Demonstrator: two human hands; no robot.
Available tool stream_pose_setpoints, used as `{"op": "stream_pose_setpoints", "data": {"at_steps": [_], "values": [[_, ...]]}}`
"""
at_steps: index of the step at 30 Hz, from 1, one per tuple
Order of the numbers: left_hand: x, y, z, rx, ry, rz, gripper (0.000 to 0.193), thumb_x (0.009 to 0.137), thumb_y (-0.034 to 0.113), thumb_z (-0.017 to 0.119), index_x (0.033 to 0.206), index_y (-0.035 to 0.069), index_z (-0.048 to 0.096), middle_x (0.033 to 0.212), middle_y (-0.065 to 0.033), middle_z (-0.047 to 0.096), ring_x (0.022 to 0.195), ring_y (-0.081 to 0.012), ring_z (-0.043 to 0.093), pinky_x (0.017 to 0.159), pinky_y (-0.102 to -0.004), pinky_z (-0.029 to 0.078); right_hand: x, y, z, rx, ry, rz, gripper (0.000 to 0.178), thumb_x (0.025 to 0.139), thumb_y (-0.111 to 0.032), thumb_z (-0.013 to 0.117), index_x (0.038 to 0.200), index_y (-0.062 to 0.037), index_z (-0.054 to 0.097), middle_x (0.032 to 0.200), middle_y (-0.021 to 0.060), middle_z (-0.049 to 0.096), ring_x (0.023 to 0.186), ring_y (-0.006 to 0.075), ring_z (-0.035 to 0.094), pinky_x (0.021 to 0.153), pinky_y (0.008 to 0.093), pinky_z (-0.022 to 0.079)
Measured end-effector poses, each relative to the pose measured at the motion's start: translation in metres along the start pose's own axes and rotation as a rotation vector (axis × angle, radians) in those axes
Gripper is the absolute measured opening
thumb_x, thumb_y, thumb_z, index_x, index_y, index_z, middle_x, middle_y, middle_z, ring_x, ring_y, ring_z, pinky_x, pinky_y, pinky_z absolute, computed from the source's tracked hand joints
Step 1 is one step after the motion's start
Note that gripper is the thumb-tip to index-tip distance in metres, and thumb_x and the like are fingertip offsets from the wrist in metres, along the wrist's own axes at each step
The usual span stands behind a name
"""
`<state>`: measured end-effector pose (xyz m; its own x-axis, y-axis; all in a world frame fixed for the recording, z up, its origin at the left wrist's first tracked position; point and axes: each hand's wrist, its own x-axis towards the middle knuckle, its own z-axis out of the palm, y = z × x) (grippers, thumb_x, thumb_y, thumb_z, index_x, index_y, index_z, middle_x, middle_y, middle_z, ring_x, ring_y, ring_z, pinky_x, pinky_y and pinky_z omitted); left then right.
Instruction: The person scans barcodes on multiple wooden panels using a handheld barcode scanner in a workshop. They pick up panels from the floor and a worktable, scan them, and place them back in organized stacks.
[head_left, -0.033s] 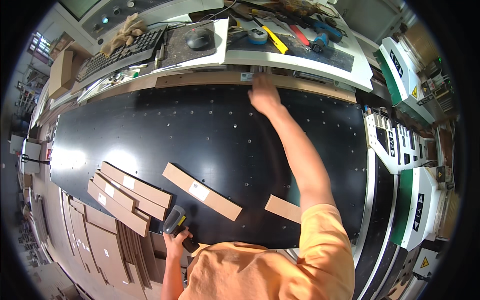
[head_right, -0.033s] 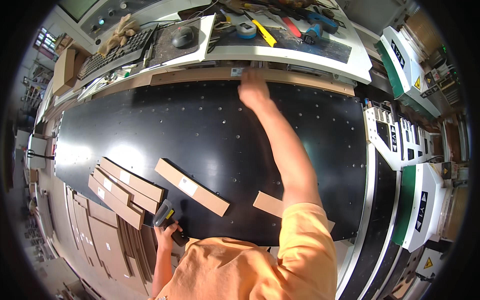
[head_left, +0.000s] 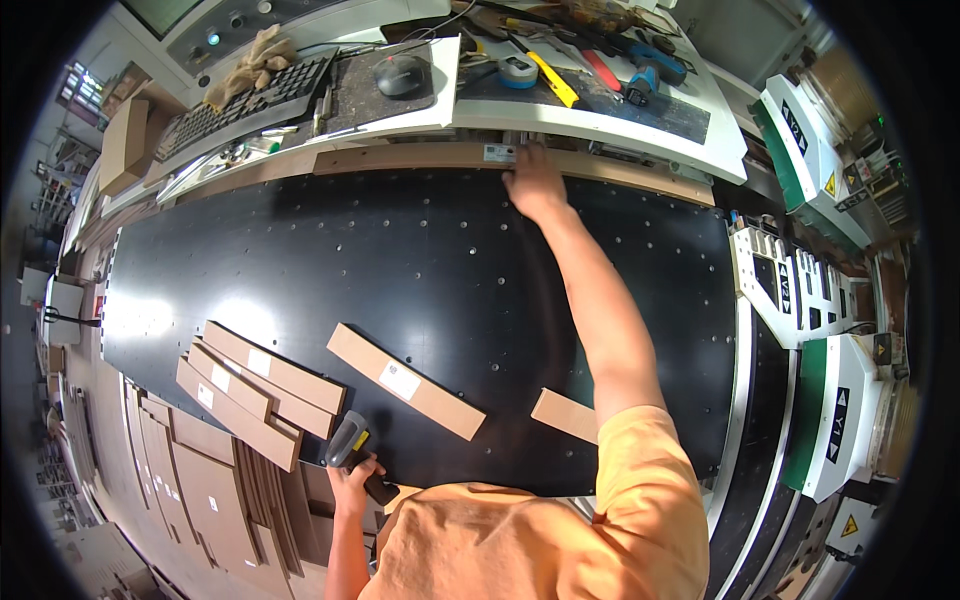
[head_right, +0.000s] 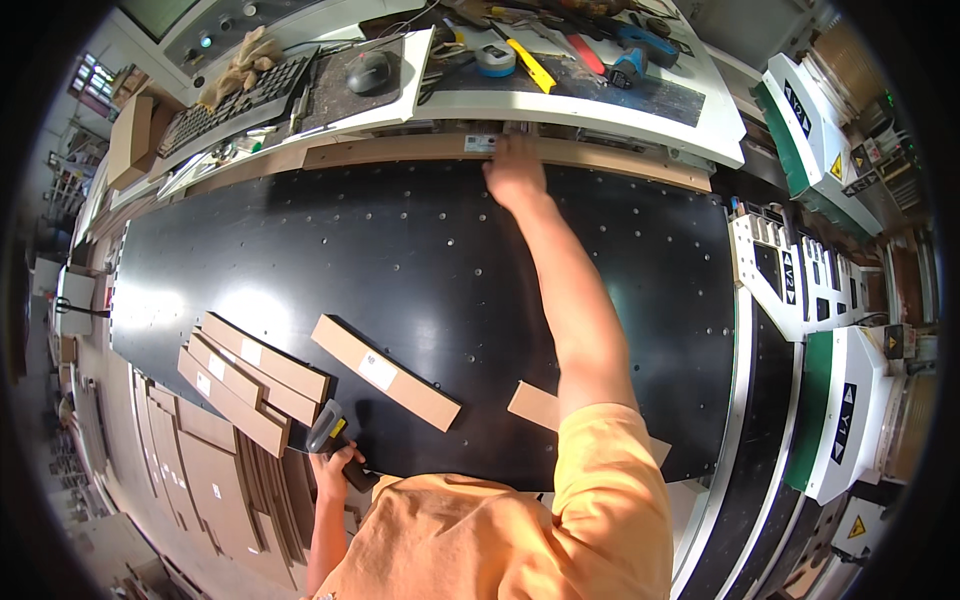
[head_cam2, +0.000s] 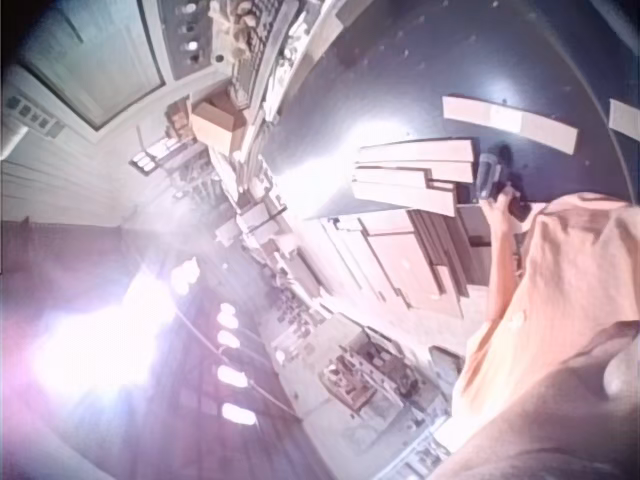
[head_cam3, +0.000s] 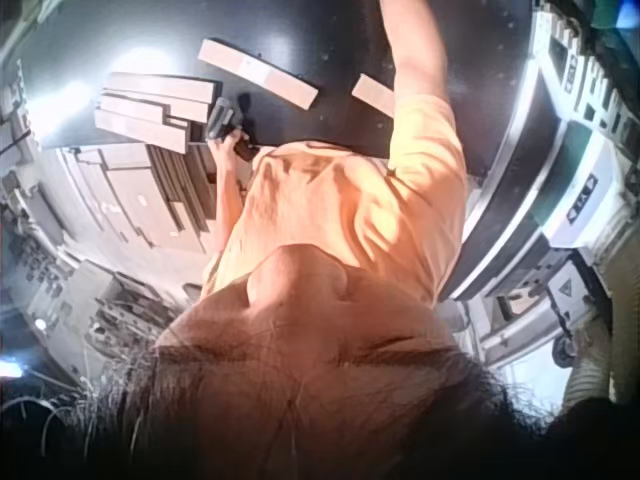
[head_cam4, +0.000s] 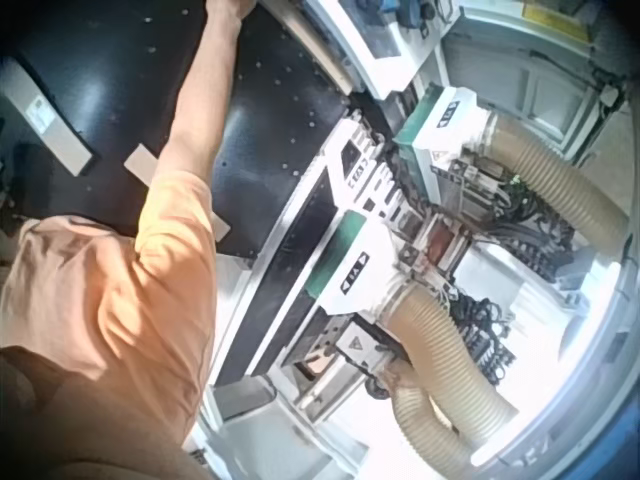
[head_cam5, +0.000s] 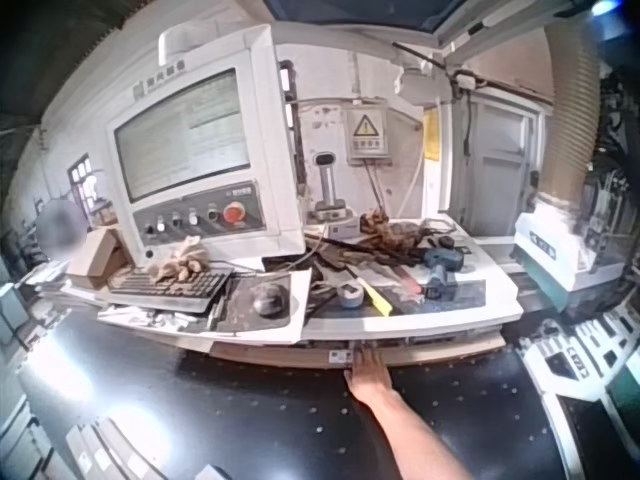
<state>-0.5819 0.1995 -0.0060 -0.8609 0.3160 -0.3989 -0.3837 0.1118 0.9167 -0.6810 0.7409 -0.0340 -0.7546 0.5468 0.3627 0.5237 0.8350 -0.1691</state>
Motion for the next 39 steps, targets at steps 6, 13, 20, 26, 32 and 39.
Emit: {"op": "stream_pose_setpoints", "data": {"at_steps": [6, 13, 20, 26, 32, 39], "values": [[0.002, -0.028, -0.017, -0.07, 0.067, 0.006, 0.036, 0.077, 0.019, 0.065, 0.102, -0.005, 0.058, 0.086, -0.0129, 0.062, 0.061, -0.023, 0.064, 0.057, -0.0358, 0.052, -0.069, 0.01, -0.017, 0.325, 0.018, -0.206, 0.049, 0.083, -0.025, 0.076, 0.124, -0.002, 0.062, 0.121, 0.0145, 0.056, 0.115, 0.0368, 0.05, 0.099, 0.0433, 0.046], [0.003, -0.022, -0.017, -0.018, 0.039, -0.024, 0.033, 0.077, 0.016, 0.061, 0.097, -0.01, 0.059, 0.079, -0.0126, 0.061, 0.058, -0.0222, 0.064, 0.055, -0.0333, 0.052, -0.188, -0.045, -0.077, 0.378, -0.141, -0.14, 0.053, 0.082, -0.017, 0.078, 0.127, 0.0009, 0.058, 0.118, 0.0126, 0.054, 0.105, 0.034, 0.051, 0.095, 0.044, 0.045], [0.003, -0.021, -0.014, 0.0, 0.067, 0.02, 0.026, 0.078, 0.013, 0.06, 0.09, -0.01, 0.061, 0.072, -0.0138, 0.061, 0.056, -0.0221, 0.063, 0.056, -0.0334, 0.051, -0.213, -0.104, -0.101, 0.402, -0.144, -0.28, 0.066, 0.078, -0.027, 0.078, 0.13, 0.0035, 0.051, 0.129, 0.0182, 0.051, 0.118, 0.0371, 0.05, 0.104, 0.0446, 0.042], [0.006, -0.029, -0.021, 0.037, 0.051, 0.013, 0.027, 0.079, 0.015, 0.06, 0.093, -0.008, 0.062, 0.076, -0.0139, 0.062, 0.055, -0.0216, 0.063, 0.052, -0.032, 0.05, -0.257, -0.202, -0.093, 0.31, -0.464, -0.527, 0.087, 0.077, -0.043, 0.08, 0.14, 0.0055, 0.046, 0.132, 0.0247, 0.05, 0.119, 0.0362, 0.05, 0.095, 0.0442, 0.047], [0.009, -0.042, -0.022, -0.02, 0.095, 0.094, 0.03, 0.082, 0.021, 0.061, 0.087, -0.009, 0.062, 0.063, -0.0136, 0.062, 0.05, -0.0215, 0.061, 0.047, -0.0302, 0.047, -0.234, -0.178, -0.097, 0.254, -0.141, -0.551, 0.049, 0.08, -0.01, 0.065, 0.124, 0.0087, 0.057, 0.106, 0.0203, 0.057, 0.1, 0.0316, 0.056, 0.081, 0.0412, 0.049], [0.013, -0.05, -0.031, -0.006, 0.058, 0.031, 0.026, 0.082, 0.016, 0.06, 0.089, -0.009, 0.06, 0.072, -0.0132, 0.06, 0.054, -0.0218, 0.062, 0.05, -0.0326, 0.049, -0.163, -0.041, -0.106, 0.14, 0.103, -0.364, 0.038, 0.081, -0.009, 0.064, 0.118, -0.0009, 0.065, 0.116, 0.0139, 0.057, 0.106, 0.032, 0.054, 0.087, 0.0456, 0.045]]}}
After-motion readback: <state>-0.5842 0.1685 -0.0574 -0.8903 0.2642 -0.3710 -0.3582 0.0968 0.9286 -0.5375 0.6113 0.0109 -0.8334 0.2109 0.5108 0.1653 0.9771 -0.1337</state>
